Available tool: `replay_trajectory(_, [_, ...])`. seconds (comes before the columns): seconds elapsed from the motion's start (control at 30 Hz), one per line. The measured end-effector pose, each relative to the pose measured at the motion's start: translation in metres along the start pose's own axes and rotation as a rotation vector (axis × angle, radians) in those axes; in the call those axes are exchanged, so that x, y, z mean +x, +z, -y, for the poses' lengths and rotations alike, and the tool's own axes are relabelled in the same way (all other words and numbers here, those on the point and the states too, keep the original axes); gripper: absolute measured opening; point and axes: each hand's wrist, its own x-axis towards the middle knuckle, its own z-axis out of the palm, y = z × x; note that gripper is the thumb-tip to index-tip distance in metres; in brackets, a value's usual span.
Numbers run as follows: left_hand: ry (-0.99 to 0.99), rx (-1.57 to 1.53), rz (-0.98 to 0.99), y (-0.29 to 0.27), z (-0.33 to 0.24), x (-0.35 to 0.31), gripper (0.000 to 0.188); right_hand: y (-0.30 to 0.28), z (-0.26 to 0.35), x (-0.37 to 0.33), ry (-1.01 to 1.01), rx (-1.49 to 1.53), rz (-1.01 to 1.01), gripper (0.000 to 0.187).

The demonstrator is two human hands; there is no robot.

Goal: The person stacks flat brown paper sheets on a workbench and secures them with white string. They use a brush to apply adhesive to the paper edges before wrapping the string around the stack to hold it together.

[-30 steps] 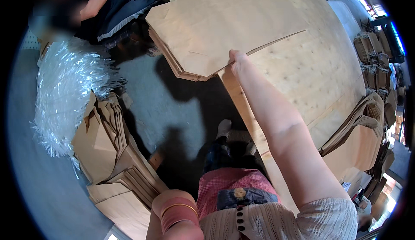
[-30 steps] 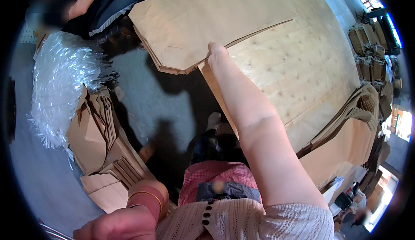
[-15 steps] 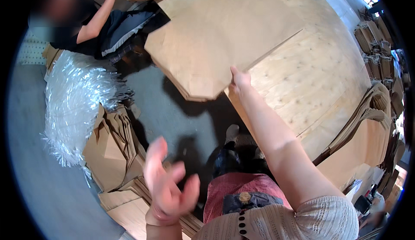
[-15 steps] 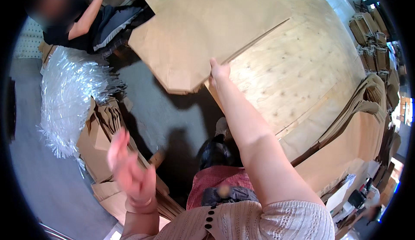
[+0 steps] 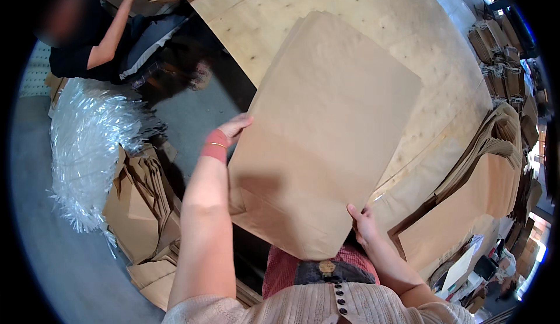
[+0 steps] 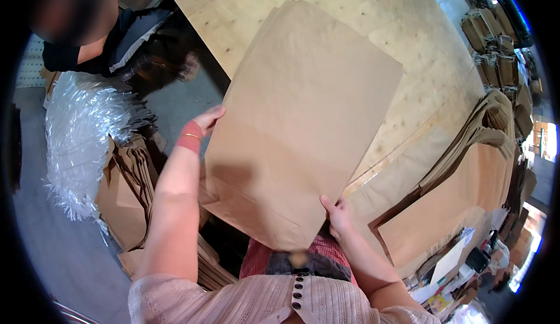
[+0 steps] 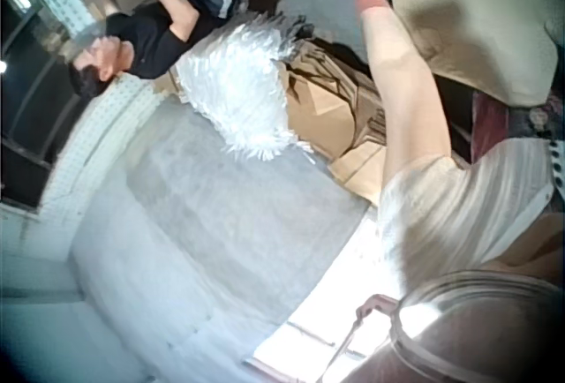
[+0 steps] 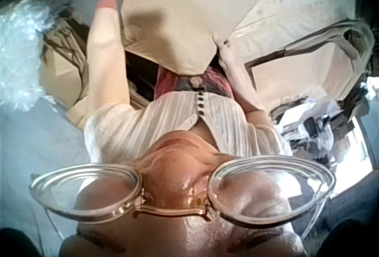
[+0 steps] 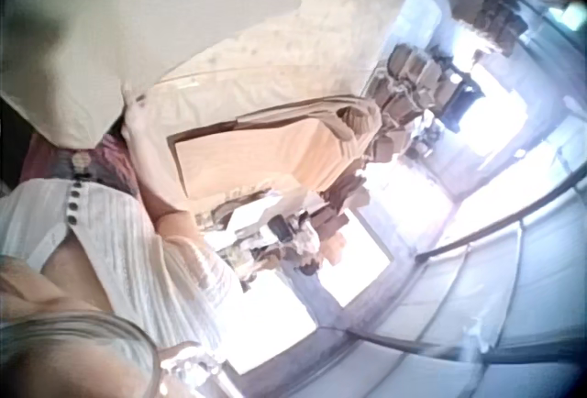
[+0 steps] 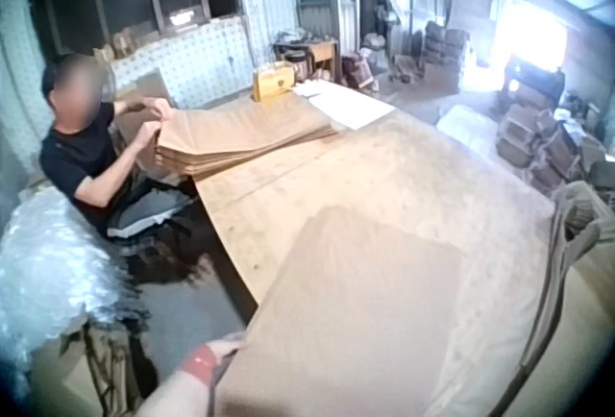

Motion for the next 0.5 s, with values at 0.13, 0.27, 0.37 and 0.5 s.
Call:
replay_trajectory(0.13, [-0.107, -0.135, 0.009, 0.059, 0.026, -0.017, 0.054, -0.023, -0.001, -0.013, -0.011, -0.113, -0.022, 0.038])
replay_trajectory(0.27, [-0.032, 0.006, -0.067, 0.085, 0.019, -0.052, 0.055, -0.032, -0.028, -0.003, 0.013, -0.005, -0.011, 0.037])
replay_trajectory(0.37, [0.019, 0.304, -0.268, 0.079, -0.003, -0.070, 0.053, -0.016, -0.024, -0.018, 0.027, 0.181, 0.083, 0.037])
replay_trajectory(0.5, [0.092, 0.440, -0.204, 0.122, -0.097, -0.106, 0.043, 0.008, -0.001, -0.041, -0.005, 0.267, 0.242, 0.037])
